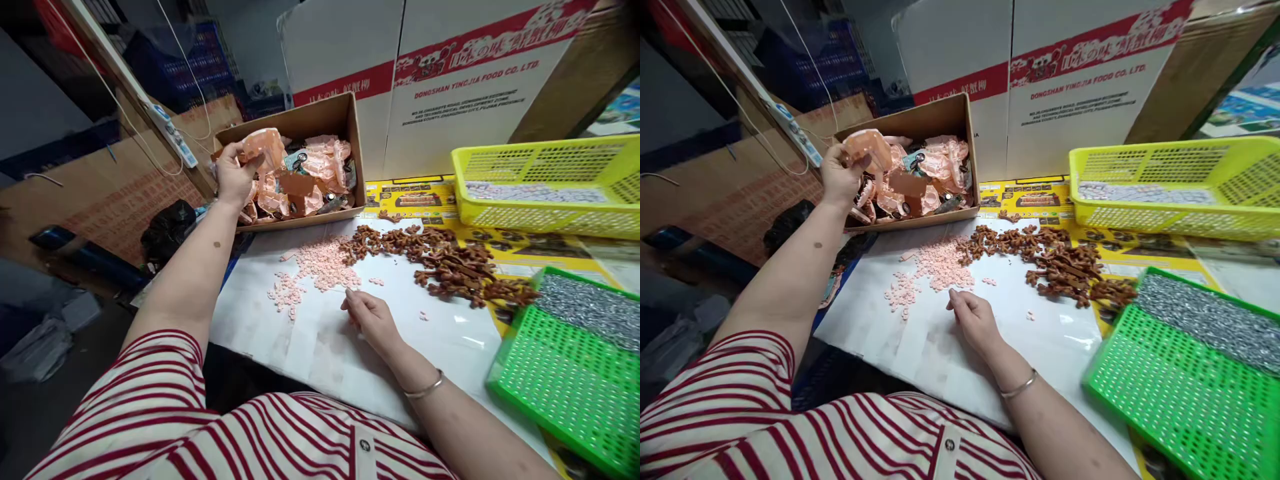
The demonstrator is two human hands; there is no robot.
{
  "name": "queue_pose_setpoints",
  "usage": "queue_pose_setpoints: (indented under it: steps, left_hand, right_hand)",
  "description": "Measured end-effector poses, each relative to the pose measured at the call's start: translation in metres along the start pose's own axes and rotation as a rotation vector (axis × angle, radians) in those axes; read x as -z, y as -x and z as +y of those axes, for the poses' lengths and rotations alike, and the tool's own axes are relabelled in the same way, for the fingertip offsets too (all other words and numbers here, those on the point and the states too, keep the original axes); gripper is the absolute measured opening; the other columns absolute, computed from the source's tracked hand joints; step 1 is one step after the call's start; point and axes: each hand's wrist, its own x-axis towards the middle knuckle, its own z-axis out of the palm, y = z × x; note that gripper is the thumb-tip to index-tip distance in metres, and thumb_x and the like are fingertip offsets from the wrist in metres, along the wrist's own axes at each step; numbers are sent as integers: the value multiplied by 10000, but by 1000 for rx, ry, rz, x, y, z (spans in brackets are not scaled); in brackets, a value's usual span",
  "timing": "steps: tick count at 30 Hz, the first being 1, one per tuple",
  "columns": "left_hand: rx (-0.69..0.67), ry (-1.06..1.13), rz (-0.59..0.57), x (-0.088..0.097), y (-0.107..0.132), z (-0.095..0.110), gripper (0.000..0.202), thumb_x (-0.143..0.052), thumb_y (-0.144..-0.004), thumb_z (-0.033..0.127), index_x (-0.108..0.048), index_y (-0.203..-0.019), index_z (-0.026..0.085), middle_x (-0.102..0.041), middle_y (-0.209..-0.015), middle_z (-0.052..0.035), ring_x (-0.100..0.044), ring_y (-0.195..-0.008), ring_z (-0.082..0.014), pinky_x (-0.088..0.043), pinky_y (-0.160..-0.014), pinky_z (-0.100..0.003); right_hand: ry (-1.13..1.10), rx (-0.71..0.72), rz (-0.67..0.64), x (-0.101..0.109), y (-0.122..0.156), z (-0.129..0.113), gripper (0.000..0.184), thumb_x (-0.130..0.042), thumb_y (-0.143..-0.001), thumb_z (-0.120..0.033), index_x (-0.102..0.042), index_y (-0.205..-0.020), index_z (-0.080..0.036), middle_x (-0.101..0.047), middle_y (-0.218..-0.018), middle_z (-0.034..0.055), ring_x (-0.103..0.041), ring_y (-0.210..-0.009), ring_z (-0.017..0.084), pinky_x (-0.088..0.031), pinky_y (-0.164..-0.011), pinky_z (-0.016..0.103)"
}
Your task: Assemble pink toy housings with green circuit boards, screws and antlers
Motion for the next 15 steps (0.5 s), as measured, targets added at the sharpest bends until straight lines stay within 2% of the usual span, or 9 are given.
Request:
queue_pose_setpoints:
  steps: [2,4,7,8,10,13,15]
  left_hand:
    - [-35,45,-33,-15,18,8,434,-961,-516,406,-662,-773,225,-744,-979,-30,-654,-1177,-238,-527,-1004,-330]
    - [6,97,-102,-28,47,18,425,-935,-581,434,-689,-871,245,-749,-1052,-39,-660,-1184,-245,-546,-988,-353]
    - [185,225,-165,-44,100,32,379,-890,-667,413,-702,-945,236,-754,-1023,-48,-671,-1190,-266,-566,-959,-378]
    - [249,266,-160,-48,118,35,355,-885,-671,387,-706,-931,225,-758,-993,-44,-689,-1154,-264,-570,-952,-371]
    - [383,351,-125,-54,150,37,285,-862,-671,312,-707,-887,209,-764,-943,-29,-723,-1060,-239,-573,-940,-342]
    - [557,488,-38,-60,187,35,186,-776,-677,222,-712,-850,191,-771,-898,-26,-739,-973,-209,-567,-936,-305]
    - [636,564,46,-62,201,32,167,-702,-689,184,-717,-856,184,-776,-905,-34,-737,-988,-206,-555,-964,-309]
  right_hand:
    - [-10,1,15,2,-2,1,629,-576,-805,-782,-620,-592,-192,-441,-460,-26,-450,-488,114,-391,-482,262]
    - [-31,0,50,5,-5,2,583,-625,-783,-760,-643,-662,-190,-500,-535,-17,-483,-542,118,-436,-524,267]
    - [-91,-18,119,10,-12,3,558,-721,-739,-692,-677,-1015,-209,-654,-874,33,-581,-717,139,-515,-607,278]
    - [-133,-38,92,11,-14,4,601,-762,-720,-649,-647,-1132,-226,-664,-997,48,-604,-784,145,-536,-639,282]
    - [-220,-92,-48,10,-15,4,662,-855,-660,-524,-620,-1205,-232,-667,-1104,63,-630,-863,153,-565,-708,292]
    - [-297,-167,-283,3,-10,2,631,-937,-556,-345,-674,-1107,-183,-705,-1020,68,-671,-865,172,-591,-761,316]
    - [-327,-190,-343,-1,-5,0,646,-945,-541,-315,-678,-1114,-183,-709,-1034,71,-687,-890,187,-608,-755,322]
